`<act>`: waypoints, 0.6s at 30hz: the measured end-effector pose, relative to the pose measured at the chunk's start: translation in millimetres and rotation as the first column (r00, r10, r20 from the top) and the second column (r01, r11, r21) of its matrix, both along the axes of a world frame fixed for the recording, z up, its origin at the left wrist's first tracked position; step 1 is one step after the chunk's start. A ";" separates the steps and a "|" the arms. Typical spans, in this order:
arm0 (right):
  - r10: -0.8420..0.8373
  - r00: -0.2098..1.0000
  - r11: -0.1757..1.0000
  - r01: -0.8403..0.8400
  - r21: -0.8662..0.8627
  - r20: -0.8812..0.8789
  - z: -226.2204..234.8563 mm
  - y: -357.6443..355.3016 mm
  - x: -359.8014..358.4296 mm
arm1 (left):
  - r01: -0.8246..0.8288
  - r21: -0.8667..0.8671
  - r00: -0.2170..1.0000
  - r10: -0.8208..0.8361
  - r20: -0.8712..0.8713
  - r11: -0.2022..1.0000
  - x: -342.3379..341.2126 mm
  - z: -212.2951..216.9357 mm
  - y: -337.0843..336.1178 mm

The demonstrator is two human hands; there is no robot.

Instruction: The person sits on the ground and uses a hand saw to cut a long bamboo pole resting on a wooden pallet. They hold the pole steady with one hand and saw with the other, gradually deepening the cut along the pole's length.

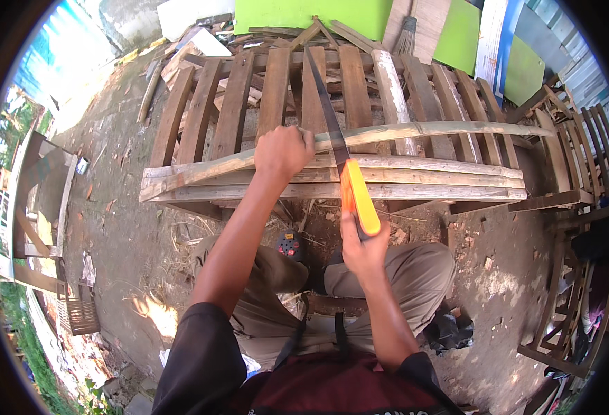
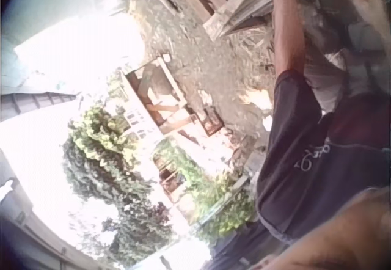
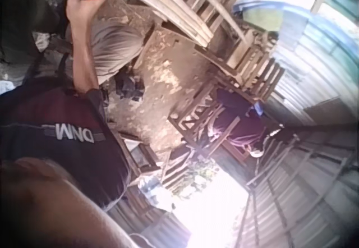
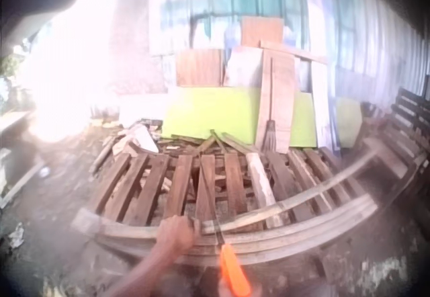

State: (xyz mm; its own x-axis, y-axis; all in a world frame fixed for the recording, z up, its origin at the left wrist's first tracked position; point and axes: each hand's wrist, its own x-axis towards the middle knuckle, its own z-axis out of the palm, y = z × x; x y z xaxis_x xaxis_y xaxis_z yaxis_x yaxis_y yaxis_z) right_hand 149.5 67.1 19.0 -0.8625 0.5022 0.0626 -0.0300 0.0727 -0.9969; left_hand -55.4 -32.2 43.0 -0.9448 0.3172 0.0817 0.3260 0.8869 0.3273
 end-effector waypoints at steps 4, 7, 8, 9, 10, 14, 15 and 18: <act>0.115 0.993 0.964 -0.118 0.237 0.027 5.6 -3.1 118.6 | -0.034 0.015 0.999 0.034 -0.011 0.999 -10.0 -6.8 -7.6; 0.036 0.996 0.994 -0.043 0.099 0.077 4.6 -1.9 129.5 | -0.036 -0.016 0.999 0.036 -0.001 0.999 2.1 -3.7 0.5; 0.028 0.995 0.998 -0.034 0.058 0.091 6.6 -1.4 117.6 | -0.036 -0.020 0.999 0.036 0.003 0.999 9.3 -5.7 -1.4; 0.019 0.994 0.999 -0.014 -0.047 0.106 14.7 3.8 83.8 | -0.037 -0.013 0.999 0.037 -0.002 0.999 12.2 -4.8 0.7; 0.010 0.993 0.989 0.007 -0.149 0.114 23.5 7.7 49.3 | -0.035 -0.001 0.999 0.035 -0.015 0.999 12.0 -2.7 2.4; 0.029 0.996 0.997 -0.023 -0.078 0.079 23.8 1.0 28.5 | 0.000 -0.015 0.998 -0.001 -0.056 1.000 10.2 -8.1 -2.9; 0.029 0.996 0.999 -0.025 -0.037 0.084 12.1 -0.2 50.8 | 0.015 0.003 0.997 -0.015 -0.077 1.000 15.4 -13.8 -2.9; 0.093 0.988 0.976 -0.115 0.187 0.125 5.2 1.8 141.4 | 0.021 -0.002 0.991 -0.021 -0.133 1.000 15.0 -17.2 -6.9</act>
